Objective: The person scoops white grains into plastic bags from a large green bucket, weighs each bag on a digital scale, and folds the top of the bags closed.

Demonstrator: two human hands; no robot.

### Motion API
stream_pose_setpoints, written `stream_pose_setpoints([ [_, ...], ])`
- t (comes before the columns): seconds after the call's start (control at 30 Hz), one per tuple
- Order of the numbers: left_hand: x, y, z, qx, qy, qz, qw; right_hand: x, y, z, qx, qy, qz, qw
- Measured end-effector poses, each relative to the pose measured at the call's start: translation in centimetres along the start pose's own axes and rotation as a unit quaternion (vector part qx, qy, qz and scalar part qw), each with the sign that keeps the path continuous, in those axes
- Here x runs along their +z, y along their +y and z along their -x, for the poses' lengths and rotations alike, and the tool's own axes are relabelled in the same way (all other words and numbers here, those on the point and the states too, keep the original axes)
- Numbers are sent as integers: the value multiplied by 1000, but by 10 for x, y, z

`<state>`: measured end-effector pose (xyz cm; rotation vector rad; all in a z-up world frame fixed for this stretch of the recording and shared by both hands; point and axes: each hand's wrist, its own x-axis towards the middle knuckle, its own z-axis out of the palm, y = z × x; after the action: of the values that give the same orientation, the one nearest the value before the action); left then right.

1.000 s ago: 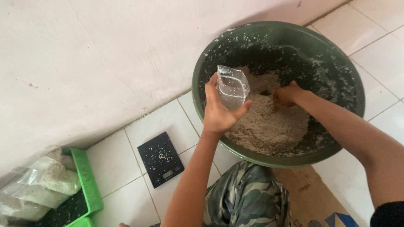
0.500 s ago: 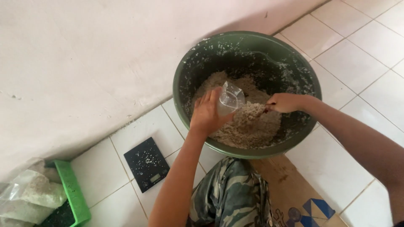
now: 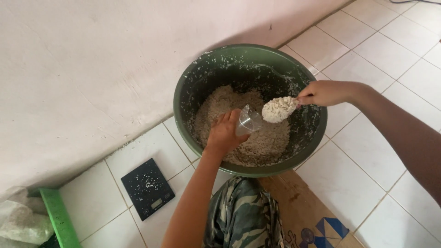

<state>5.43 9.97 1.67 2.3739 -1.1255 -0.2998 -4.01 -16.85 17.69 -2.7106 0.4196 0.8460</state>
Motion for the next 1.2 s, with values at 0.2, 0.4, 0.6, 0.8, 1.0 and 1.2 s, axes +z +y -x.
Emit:
stream_pose_setpoints([
  [0.2,-6,4,3,1,10,-20,1000,-7,-26,-21,-32,-20,-10,999],
  [0.4,-17,15,13,-23,0,6,1000,3,-47,-45,-67,-57,16,996],
  [0.6,-30,25,16,-37,-38,3,999,33,-56,-69,-99,-43,103,989],
  [0.8,-25,20,15,-37,-9,38,999,68,-139,9,-107,279,428,853],
  [1.0,-20,13,12,-41,-9,72,996,24,-123,35,50,223,340,912],
  [1.2,-54,-6,28,-68,34,-3,997,44,-10,-77,117,235,322,910],
])
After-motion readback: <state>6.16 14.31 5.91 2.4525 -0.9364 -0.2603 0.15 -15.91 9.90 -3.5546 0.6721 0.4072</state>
